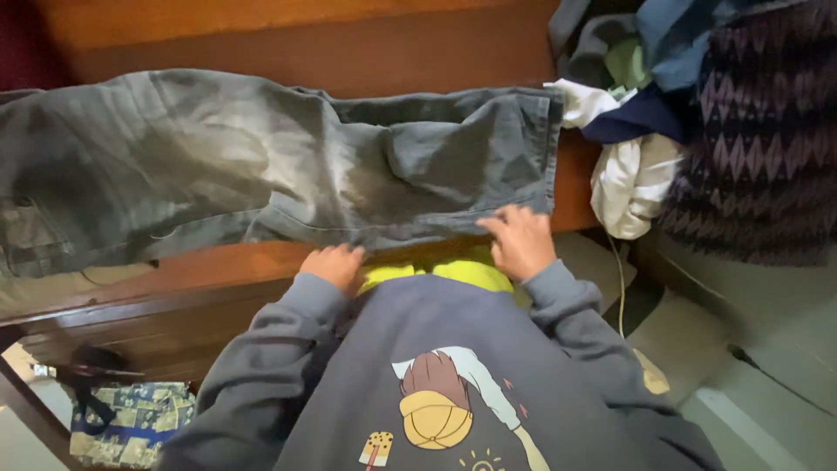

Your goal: The person folds a pair of jeans on a wooden surface before unfolding and folding a patterned shirt into a rectangle.

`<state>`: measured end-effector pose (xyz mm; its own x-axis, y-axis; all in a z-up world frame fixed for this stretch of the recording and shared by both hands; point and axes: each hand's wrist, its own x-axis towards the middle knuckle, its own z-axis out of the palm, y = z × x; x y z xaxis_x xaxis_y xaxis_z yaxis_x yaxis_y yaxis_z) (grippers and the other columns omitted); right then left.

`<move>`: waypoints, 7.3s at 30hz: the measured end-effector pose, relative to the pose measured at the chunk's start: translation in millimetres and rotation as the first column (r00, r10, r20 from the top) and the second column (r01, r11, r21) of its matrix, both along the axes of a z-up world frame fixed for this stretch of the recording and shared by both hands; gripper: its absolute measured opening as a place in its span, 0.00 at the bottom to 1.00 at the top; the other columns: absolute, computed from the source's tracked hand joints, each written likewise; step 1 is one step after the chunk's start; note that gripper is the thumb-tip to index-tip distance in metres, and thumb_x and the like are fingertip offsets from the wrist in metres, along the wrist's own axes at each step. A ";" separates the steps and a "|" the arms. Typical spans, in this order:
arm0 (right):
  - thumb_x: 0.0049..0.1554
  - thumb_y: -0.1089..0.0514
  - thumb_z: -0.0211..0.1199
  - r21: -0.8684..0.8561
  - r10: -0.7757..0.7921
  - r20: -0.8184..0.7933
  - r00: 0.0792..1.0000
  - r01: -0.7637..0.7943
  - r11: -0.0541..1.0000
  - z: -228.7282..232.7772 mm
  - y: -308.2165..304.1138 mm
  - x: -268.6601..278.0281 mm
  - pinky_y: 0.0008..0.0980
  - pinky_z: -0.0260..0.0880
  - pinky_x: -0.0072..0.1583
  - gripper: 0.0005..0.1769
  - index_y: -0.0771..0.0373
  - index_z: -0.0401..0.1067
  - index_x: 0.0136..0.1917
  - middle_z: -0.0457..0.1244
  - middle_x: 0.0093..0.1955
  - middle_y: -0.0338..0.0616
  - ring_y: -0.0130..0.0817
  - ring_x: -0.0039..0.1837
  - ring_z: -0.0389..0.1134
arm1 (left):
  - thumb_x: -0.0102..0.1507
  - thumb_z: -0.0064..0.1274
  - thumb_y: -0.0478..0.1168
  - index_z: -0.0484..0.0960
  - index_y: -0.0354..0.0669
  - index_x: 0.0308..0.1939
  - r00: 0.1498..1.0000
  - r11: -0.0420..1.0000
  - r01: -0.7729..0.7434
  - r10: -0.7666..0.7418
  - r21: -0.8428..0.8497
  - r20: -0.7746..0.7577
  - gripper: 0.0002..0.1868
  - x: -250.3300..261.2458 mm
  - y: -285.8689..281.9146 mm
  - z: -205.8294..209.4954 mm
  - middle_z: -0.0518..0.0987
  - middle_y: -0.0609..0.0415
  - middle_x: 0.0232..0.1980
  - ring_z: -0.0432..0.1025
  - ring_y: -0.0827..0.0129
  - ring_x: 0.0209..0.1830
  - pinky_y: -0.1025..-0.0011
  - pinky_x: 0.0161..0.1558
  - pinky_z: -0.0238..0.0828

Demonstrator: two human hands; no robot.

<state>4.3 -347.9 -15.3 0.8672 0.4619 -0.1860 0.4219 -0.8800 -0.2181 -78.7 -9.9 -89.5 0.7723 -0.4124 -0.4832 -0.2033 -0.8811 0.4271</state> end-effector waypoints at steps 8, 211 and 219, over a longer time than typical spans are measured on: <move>0.64 0.67 0.58 0.535 -0.282 -0.056 0.958 0.268 0.801 -23.6 36.7 67.0 0.41 0.72 0.57 0.09 0.60 0.75 0.55 0.67 0.54 0.49 0.48 0.55 0.71 | 0.65 0.55 0.40 0.75 0.46 0.52 0.848 0.921 -0.304 0.379 -0.246 0.370 0.12 118.4 -7.8 2.1 0.76 0.47 0.45 0.73 0.48 0.43 0.53 0.41 0.67; 0.58 0.65 0.63 0.251 0.537 0.262 0.802 -0.594 0.764 -150.6 275.1 146.6 0.56 0.56 0.74 0.27 0.62 0.67 0.70 0.61 0.72 0.53 0.58 0.74 0.61 | 0.63 0.53 0.34 0.76 0.39 0.65 0.604 0.625 -0.675 0.773 -0.393 0.191 0.25 37.9 -26.4 -65.7 0.71 0.40 0.68 0.66 0.47 0.67 0.51 0.67 0.62; 0.61 0.63 0.63 0.401 0.744 0.122 0.657 -0.718 0.569 -142.0 282.1 142.3 0.58 0.51 0.81 0.29 0.66 0.67 0.75 0.55 0.82 0.56 0.55 0.83 0.53 | 0.65 0.51 0.29 0.78 0.41 0.58 0.180 0.309 -0.755 0.946 -0.579 0.270 0.17 100.9 37.0 -30.1 0.74 0.44 0.59 0.69 0.47 0.59 0.54 0.63 0.67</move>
